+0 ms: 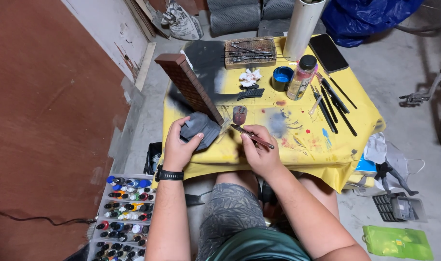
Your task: The person is using an airbrush to paint a miniature building model, occasionally cleaning the nozzle with a cloth and testing the spray pattern.
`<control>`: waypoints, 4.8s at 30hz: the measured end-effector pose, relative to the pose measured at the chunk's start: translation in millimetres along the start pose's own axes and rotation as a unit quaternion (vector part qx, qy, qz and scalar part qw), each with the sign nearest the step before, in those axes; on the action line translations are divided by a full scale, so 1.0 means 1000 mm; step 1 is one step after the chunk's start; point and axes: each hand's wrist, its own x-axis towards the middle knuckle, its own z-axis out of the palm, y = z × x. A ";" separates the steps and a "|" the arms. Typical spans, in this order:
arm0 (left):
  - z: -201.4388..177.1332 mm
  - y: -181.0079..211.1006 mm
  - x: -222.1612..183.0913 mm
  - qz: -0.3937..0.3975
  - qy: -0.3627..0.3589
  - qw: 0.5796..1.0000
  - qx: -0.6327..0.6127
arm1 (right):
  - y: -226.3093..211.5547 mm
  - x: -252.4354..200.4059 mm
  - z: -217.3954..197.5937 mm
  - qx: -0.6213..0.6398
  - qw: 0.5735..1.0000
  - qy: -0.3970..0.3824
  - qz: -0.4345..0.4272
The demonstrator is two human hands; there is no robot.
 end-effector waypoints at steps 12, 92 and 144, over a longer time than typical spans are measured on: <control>0.002 -0.001 0.000 0.004 0.000 1.000 0.011 | -0.001 0.004 0.002 0.006 1.000 0.008 -0.027; 0.002 0.005 -0.009 0.058 0.003 0.995 0.077 | -0.044 0.064 0.011 0.071 0.990 0.041 -0.114; -0.002 -0.009 -0.003 0.129 -0.066 0.987 0.075 | -0.003 0.001 -0.053 0.043 0.995 0.094 0.017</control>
